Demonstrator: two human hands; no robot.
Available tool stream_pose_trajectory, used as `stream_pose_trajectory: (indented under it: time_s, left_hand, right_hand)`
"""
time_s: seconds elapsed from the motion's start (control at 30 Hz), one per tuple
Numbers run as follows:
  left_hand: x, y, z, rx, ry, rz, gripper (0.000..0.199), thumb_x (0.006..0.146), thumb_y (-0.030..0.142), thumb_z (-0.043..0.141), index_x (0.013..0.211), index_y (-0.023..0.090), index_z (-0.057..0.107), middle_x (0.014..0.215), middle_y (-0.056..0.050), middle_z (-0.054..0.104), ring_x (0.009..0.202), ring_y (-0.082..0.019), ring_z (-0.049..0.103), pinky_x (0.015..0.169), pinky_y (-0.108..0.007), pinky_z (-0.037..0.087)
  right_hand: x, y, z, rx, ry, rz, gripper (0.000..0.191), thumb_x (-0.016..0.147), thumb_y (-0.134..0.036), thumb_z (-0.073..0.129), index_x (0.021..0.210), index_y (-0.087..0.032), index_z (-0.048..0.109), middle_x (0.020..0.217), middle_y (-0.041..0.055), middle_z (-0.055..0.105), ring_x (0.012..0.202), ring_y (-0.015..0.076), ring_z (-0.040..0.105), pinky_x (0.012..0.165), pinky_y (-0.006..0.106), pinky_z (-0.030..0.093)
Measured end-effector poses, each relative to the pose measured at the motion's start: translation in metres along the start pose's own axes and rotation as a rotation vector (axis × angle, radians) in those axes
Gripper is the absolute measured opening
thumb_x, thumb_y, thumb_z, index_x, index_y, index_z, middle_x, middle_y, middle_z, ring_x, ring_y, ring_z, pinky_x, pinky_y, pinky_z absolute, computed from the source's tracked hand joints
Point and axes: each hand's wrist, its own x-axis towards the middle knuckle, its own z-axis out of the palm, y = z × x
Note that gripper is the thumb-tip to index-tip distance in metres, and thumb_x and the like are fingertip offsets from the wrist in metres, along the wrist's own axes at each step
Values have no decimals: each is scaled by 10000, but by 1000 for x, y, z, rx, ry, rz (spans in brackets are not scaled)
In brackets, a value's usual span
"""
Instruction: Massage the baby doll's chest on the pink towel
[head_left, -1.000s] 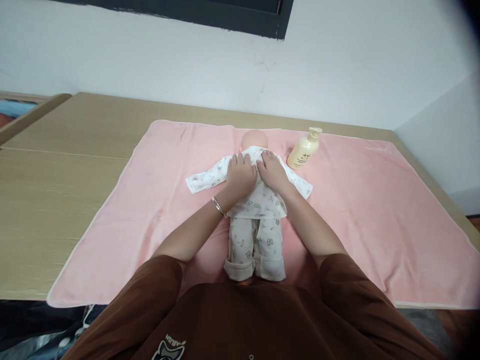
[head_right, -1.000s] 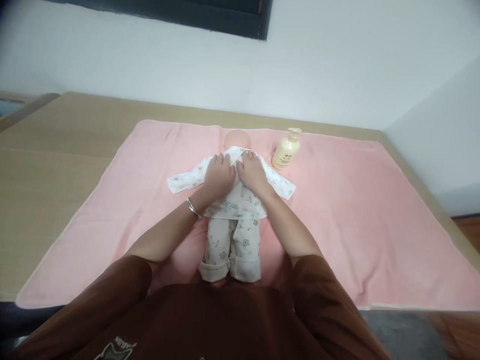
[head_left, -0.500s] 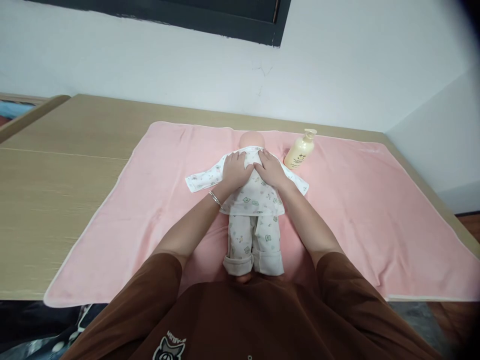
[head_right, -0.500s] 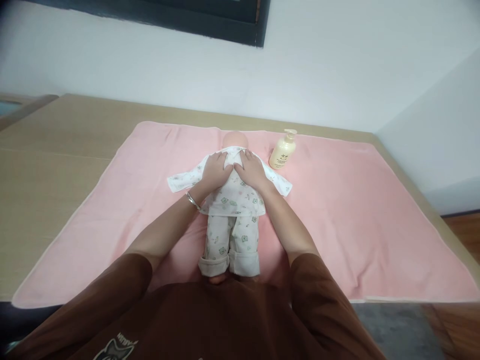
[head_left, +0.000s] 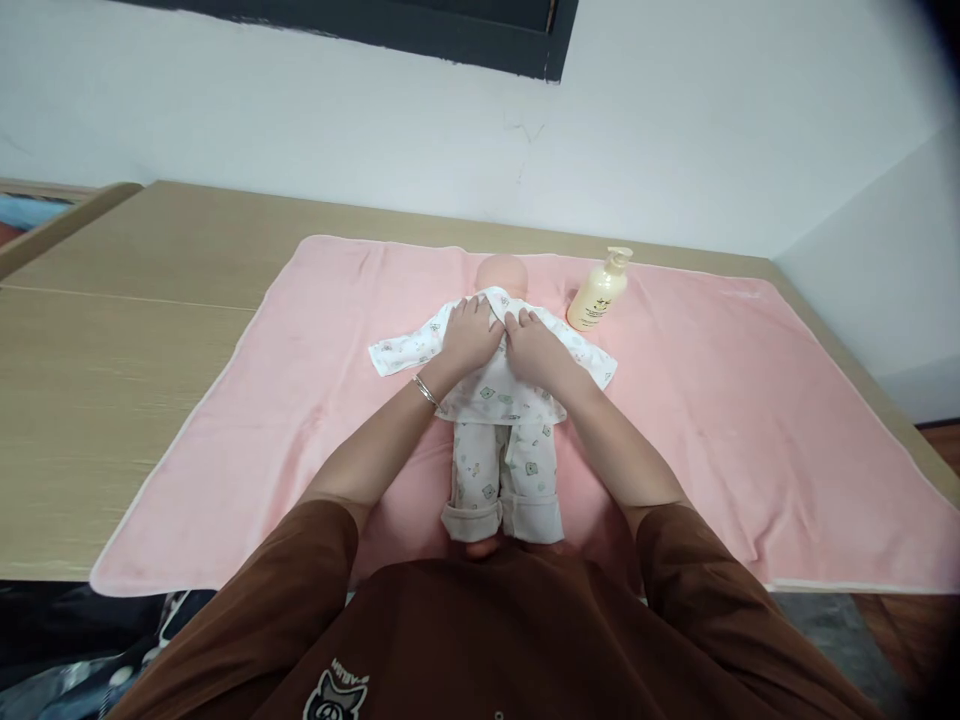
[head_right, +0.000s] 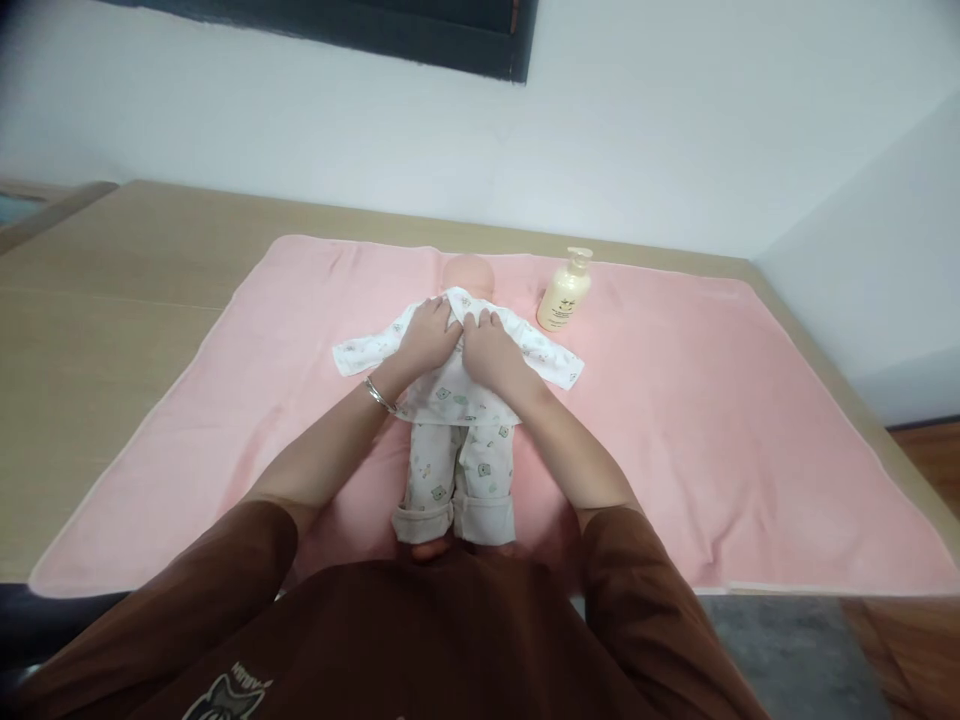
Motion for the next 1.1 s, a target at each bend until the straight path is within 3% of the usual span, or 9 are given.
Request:
stream_pose_trajectory:
  time_s: [0.1, 0.27, 0.4, 0.53, 0.63, 0.77, 0.93, 1.1]
  left_hand:
    - [2, -2, 2, 9, -12, 1, 498, 995, 265, 367, 1411, 40, 524, 1501, -239, 554, 1435, -370, 477, 1233, -538, 343]
    - [-17, 13, 13, 64, 49, 112, 534, 1006, 234, 353, 1482, 3, 432, 1579, -261, 472, 1538, -395, 356, 1265, -604, 264]
    - [-15, 13, 7, 75, 33, 92, 541, 1002, 243, 368, 1475, -8, 442, 1557, -275, 490, 1513, -387, 397, 1261, -578, 291]
    - [8, -7, -4, 28, -54, -3, 492, 1005, 295, 380, 1360, 6, 559, 1451, -260, 589, 1410, -360, 514, 1213, -486, 390]
    - [18, -19, -6, -29, -87, -40, 468, 1025, 348, 357, 1302, 66, 608, 1371, -219, 655, 1328, -335, 585, 1159, -464, 450]
    - [5, -7, -2, 68, -67, -62, 538, 1044, 362, 361, 1426, 11, 504, 1516, -271, 539, 1461, -374, 475, 1230, -523, 356]
    - [-19, 17, 6, 125, 9, -41, 610, 1034, 338, 386, 1531, -15, 379, 1630, -309, 377, 1552, -436, 331, 1252, -593, 293]
    - [1, -10, 18, 23, -10, 14, 515, 1035, 366, 371, 1440, 76, 500, 1555, -268, 497, 1497, -398, 420, 1229, -628, 315]
  right_hand:
    - [4, -1, 4, 24, 37, -23, 584, 951, -41, 313, 1520, 62, 392, 1535, 315, 483, 1496, 366, 405, 1227, 503, 322]
    - [25, 29, 4, 231, 75, -18, 421, 1026, -204, 300, 1273, -62, 610, 1321, 226, 643, 1296, 328, 559, 1144, 477, 432]
    - [30, 32, 9, 238, 104, 41, 483, 1047, -258, 309, 1404, -23, 532, 1484, 246, 556, 1395, 353, 496, 1190, 520, 385]
    - [15, 1, 19, 73, 127, 61, 567, 1042, -190, 283, 1529, 86, 377, 1567, 325, 443, 1504, 423, 374, 1223, 581, 312]
    - [5, -15, 22, 19, 138, 34, 579, 1021, -131, 280, 1557, 76, 356, 1588, 324, 415, 1531, 442, 330, 1218, 589, 313]
    - [14, -1, 16, 94, 147, -12, 543, 1033, -145, 260, 1500, 44, 461, 1533, 271, 514, 1495, 378, 414, 1254, 523, 300]
    - [28, 22, 13, 191, 130, 156, 549, 1069, -290, 319, 1502, 16, 464, 1584, 266, 461, 1499, 390, 406, 1235, 550, 323]
    - [18, 3, 19, 83, 173, 136, 567, 1064, -227, 314, 1535, 75, 401, 1561, 342, 444, 1506, 408, 397, 1251, 548, 283]
